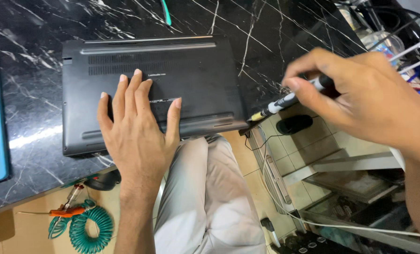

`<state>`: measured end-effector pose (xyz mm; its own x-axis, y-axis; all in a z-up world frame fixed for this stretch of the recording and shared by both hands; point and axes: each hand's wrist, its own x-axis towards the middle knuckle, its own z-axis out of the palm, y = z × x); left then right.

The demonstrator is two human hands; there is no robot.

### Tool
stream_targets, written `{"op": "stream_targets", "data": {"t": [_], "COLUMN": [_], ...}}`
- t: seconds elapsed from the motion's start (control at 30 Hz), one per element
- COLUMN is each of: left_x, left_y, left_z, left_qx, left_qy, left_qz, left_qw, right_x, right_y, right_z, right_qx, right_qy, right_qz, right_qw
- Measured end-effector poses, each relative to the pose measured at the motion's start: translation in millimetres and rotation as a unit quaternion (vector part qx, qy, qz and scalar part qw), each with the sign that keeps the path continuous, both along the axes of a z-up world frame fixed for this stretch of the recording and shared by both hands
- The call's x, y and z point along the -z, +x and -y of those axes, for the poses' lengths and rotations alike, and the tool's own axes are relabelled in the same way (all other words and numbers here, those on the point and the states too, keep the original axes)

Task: The person uses a screwdriver to remove screws from the bottom casing of a laptop. They systematically unscrew fasteners from various locations on the device's underside while it rests on a workbench.

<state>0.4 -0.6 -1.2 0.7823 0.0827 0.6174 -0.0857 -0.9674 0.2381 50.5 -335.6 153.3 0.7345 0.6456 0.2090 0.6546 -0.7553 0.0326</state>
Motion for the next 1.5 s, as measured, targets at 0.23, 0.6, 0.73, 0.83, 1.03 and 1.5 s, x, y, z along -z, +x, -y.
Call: {"op": "stream_targets", "data": {"t": [0.23,0.6,0.73,0.83,1.03,1.5], "left_x": [-1,1,1,1,2,3], "left_y": [-1,-1,-1,0,-1,0], "left_z": [0,0,-1,0,0,1], "left_qx": [-0.004,-0.003,-0.01,-0.01,-0.012,-0.017], "left_qy": [0.004,-0.001,0.013,0.012,0.007,0.008], "left_qz": [0.0,0.005,0.014,0.011,0.0,0.011], "left_qw": [1.0,1.0,1.0,1.0,1.0,1.0], "right_x": [2,-3,5,4,6,4], "right_y": [-4,-4,-4,-3,-1,11], "right_z": [-4,1,5,6,4,-6], "right_qx": [0.037,0.066,-0.009,-0.014,0.035,0.015], "right_qy": [-0.027,0.013,0.007,0.033,0.026,0.238], "right_qz": [-0.065,-0.14,-0.068,-0.074,-0.117,-0.12], "right_qw": [0.997,0.988,0.998,0.997,0.992,0.964]}}
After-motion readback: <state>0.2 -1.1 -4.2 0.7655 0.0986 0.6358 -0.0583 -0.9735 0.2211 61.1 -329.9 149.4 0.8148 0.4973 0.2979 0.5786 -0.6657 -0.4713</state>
